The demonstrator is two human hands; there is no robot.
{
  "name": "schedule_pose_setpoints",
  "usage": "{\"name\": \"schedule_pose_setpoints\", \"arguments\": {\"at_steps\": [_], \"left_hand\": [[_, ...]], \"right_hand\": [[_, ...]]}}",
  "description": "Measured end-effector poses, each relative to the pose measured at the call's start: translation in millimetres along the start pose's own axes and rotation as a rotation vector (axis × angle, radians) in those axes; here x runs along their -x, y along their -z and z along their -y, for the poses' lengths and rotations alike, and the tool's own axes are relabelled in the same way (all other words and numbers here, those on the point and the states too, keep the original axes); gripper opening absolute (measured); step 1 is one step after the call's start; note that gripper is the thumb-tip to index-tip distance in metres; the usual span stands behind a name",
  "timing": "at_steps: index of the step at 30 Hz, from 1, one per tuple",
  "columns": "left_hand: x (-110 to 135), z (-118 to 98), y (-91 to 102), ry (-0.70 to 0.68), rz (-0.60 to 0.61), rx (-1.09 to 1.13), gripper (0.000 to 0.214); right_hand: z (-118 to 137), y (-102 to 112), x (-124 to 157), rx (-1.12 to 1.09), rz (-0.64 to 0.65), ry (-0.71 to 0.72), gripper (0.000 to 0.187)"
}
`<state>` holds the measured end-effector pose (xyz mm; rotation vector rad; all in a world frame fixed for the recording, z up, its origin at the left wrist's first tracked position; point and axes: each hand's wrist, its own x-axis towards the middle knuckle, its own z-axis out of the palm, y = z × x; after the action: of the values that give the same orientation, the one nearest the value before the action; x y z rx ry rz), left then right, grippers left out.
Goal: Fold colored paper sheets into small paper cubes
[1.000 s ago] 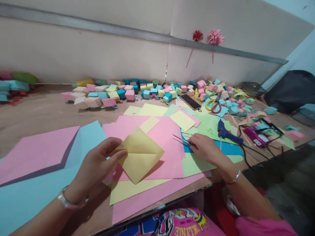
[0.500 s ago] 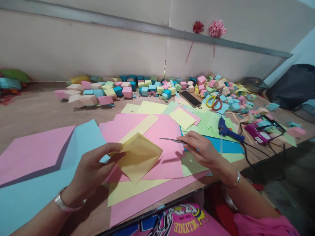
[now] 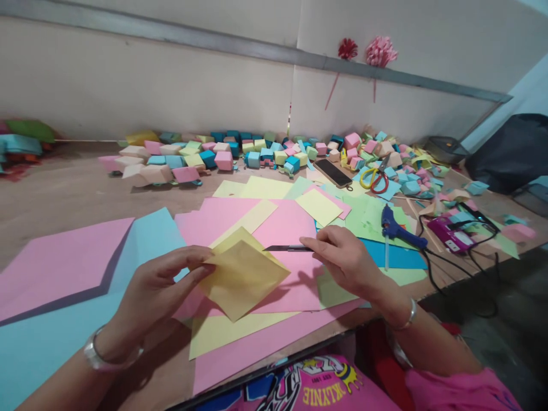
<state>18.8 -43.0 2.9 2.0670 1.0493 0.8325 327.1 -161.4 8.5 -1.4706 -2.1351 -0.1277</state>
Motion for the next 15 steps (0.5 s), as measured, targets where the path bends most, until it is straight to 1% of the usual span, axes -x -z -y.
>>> {"name": "schedule_pose_setpoints", "arguments": {"at_steps": [2, 5, 8, 10, 13, 15], "left_hand": [[-0.2, 0.2, 0.7, 0.035, -0.004, 0.014, 0.02], [0.6, -0.3, -0.7, 0.125, -0.012, 0.041, 0.026], [2.8, 0.6, -5.7, 0.197, -0.031, 0.033, 0.028], [4.4, 3.0, -11.2, 0.22, -0.069, -0.006, 0.027], [5.2, 8.5, -20.6, 0.19, -0.128, -0.153, 0.03], [4.7, 11.9, -25.5, 0.103, -0.142, -0.309, 0.03]], "right_hand": [[1.8, -0.2, 0.4, 0.028, 0.02, 0.024, 0.036], [0.4, -3.5, 4.3, 0.048, 0.07, 0.056, 0.035], [-4.6, -10.3, 11.6, 0.026, 0.152, 0.093, 0.035], [-7.5, -15.4, 16.0, 0.01, 0.202, 0.104, 0.036], [-8.3, -21.2, 19.0, 0.052, 0.244, 0.096, 0.031], [-7.0, -23.5, 18.9, 0.099, 0.26, 0.09, 0.029]]}}
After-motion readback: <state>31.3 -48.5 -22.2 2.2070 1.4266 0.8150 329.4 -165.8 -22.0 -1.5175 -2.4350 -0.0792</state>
